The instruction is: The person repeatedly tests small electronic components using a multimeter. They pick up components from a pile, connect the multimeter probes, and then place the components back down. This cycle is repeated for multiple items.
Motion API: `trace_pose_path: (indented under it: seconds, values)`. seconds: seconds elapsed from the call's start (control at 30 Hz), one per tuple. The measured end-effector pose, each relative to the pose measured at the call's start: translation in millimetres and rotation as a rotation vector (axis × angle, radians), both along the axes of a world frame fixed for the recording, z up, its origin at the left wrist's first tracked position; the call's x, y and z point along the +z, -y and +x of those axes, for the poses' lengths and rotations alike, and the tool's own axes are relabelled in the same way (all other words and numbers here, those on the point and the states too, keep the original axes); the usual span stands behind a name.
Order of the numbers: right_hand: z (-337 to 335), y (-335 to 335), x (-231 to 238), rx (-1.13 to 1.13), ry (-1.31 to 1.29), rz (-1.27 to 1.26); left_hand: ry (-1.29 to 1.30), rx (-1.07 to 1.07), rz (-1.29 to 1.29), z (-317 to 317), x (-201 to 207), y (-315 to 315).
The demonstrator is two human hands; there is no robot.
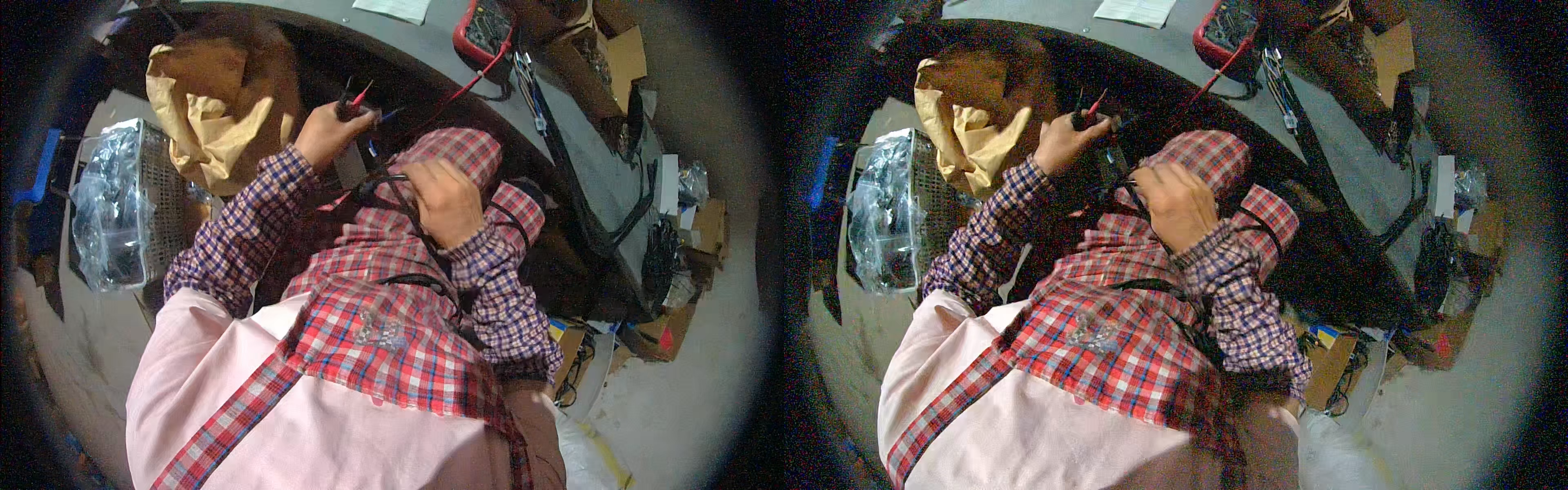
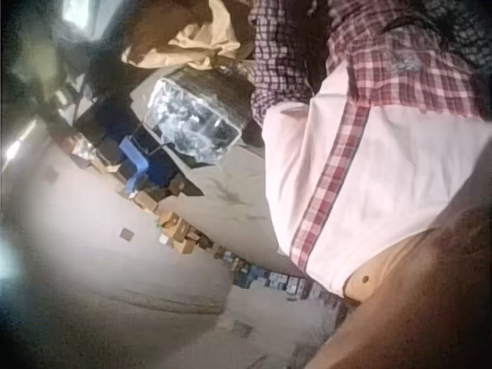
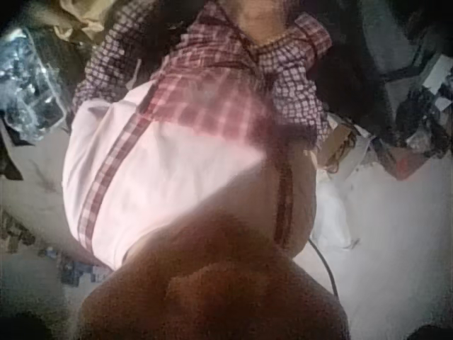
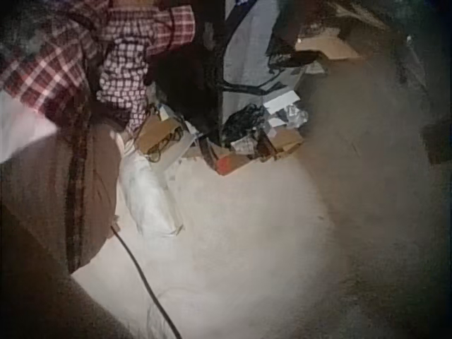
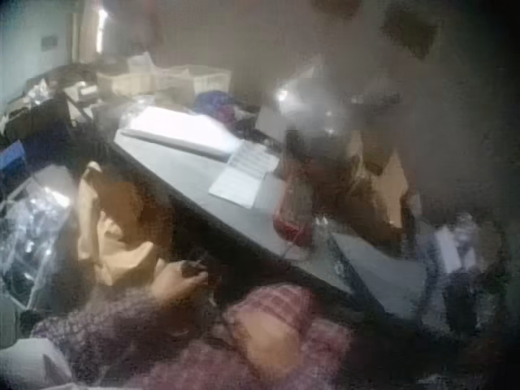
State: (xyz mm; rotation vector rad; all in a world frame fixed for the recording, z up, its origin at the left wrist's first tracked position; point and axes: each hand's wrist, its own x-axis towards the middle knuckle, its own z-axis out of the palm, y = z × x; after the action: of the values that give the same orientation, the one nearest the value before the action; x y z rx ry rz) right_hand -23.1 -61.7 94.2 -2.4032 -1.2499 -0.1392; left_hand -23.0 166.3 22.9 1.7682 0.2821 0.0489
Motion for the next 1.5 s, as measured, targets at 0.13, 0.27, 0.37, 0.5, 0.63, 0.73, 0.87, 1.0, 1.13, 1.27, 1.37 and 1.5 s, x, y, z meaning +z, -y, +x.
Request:
trace_pose_path:
  seconds: [0.13,0.27,0.37,0.5,0.63,0.73,0.87,1.0,1.13,1.27,1.37,1.5]
  values:
    - [13,19,22,-0.207,-0.169,0.341,0.131,0.177,0.217,-19,-2,-22]
    - [18,31,20,-0.354,-0.29,0.488,0.104,-0.131,-0.326,-41,52,6]
    - [18,32,13,-0.4,-0.327,0.527,0.037,-0.216,-0.275,-37,70,26]
    - [20,27,27,-0.298,0.101,0.354,0.073,-0.114,-0.292,-32,84,36]
    - [17,13,59,-0.106,0.288,0.086,0.001,-0.21,-0.351,-28,94,48]
    - [30,24,55,-0.144,0.08,0.206,0.234,-0.109,-0.289,-21,91,57]
    - [49,62,40,-0.152,-0.572,0.678,0.217,-0.041,-0.026,-27,100,39]
    - [60,73,27,-0.03,-0.764,0.893,0.262,-0.073,0.01,-30,108,34]
    - [58,69,28,-0.072,-0.872,0.891,0.535,-0.103,0.415,-25,128,41]
    - [56,69,24,-0.064,-1.012,0.86,0.461,-0.169,0.719,-30,148,47]
    - [54,64,16,-0.089,-1.004,0.836,0.557,-0.14,0.92,-29,145,50]
    - [54,62,19,-0.017,-0.965,0.644,0.589,-0.095,1.044,-33,145,48]
